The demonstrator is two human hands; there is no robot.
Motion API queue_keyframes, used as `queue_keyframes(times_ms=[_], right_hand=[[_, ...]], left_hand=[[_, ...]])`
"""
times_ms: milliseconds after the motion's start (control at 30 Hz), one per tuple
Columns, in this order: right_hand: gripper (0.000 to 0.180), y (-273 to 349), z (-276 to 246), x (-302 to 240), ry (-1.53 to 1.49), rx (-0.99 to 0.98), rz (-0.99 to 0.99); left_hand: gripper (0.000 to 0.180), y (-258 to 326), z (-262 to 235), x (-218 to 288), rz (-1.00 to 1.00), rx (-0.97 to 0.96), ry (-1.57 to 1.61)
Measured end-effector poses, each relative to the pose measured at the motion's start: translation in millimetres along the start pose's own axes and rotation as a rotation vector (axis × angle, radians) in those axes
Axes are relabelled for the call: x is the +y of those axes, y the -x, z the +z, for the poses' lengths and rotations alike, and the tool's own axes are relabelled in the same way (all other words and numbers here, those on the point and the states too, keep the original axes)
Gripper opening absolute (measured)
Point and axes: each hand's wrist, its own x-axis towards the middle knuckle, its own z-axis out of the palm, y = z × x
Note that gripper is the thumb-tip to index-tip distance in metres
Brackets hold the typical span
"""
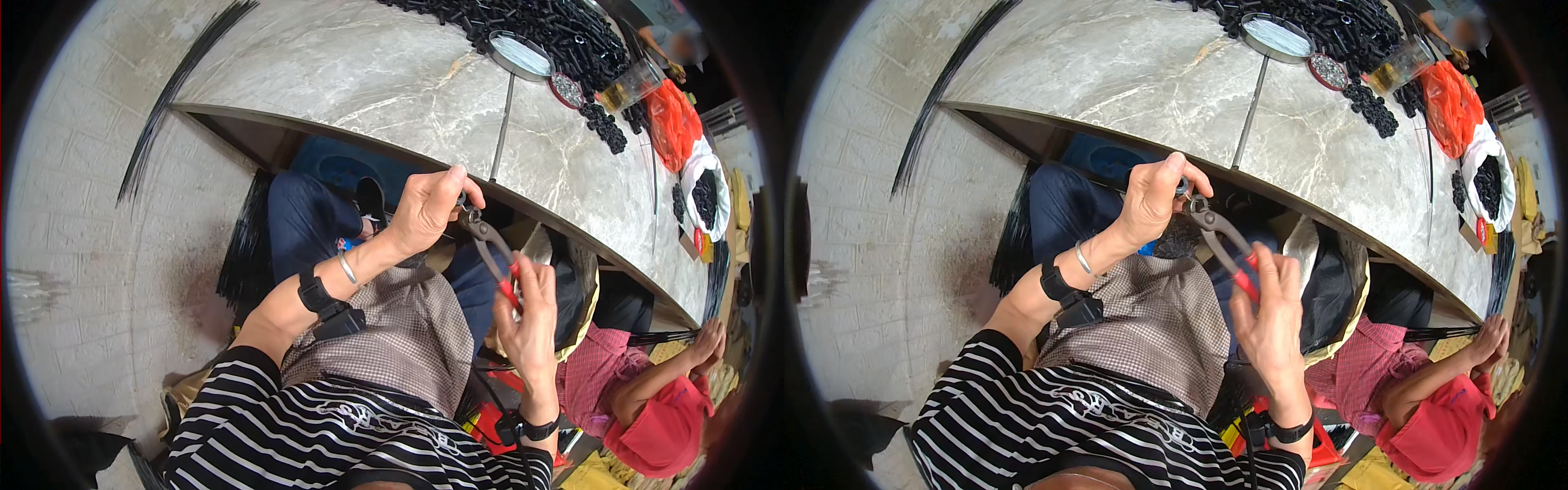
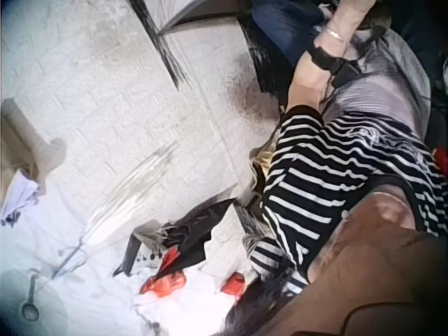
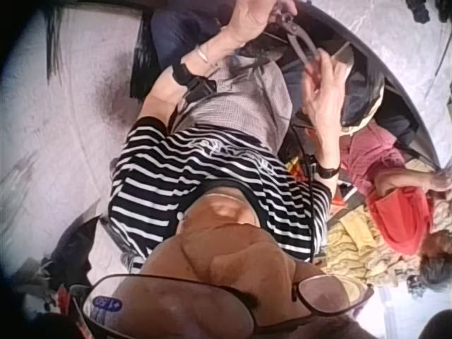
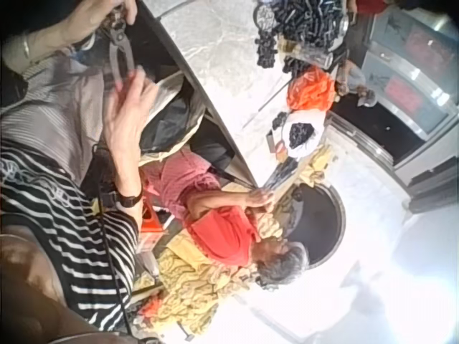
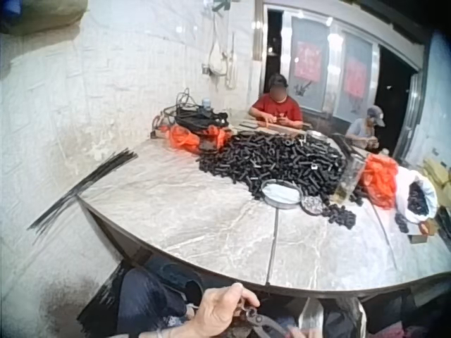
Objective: Assembling black umbrella rib components and connectors using pliers.
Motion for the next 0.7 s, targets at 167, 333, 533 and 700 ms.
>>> queue_keyframes(times_ms=[167,333,533,700], right_hand=[[0.031,12.3,-2.0,-1.7,-0.697,-0.454,0.389],[0.04,9.3,6.6,3.0,-0.023,-0.067,0.157],[0.036,5.7,-2.8,1.5,-0.938,-0.507,0.381],[0.037,4.4,-6.4,3.0,-1.241,-0.621,0.524]], left_hand=[[0.058,-3.5,0.2,6.8,0.007,0.008,-0.037],[0.058,-4.1,-4.0,4.4,0.066,-0.004,-0.075],[0.059,-6.6,-4.9,6.2,0.081,-0.01,-0.031],[0.062,-6.1,-8.5,15.4,-0.037,-0.062,-0.038]])
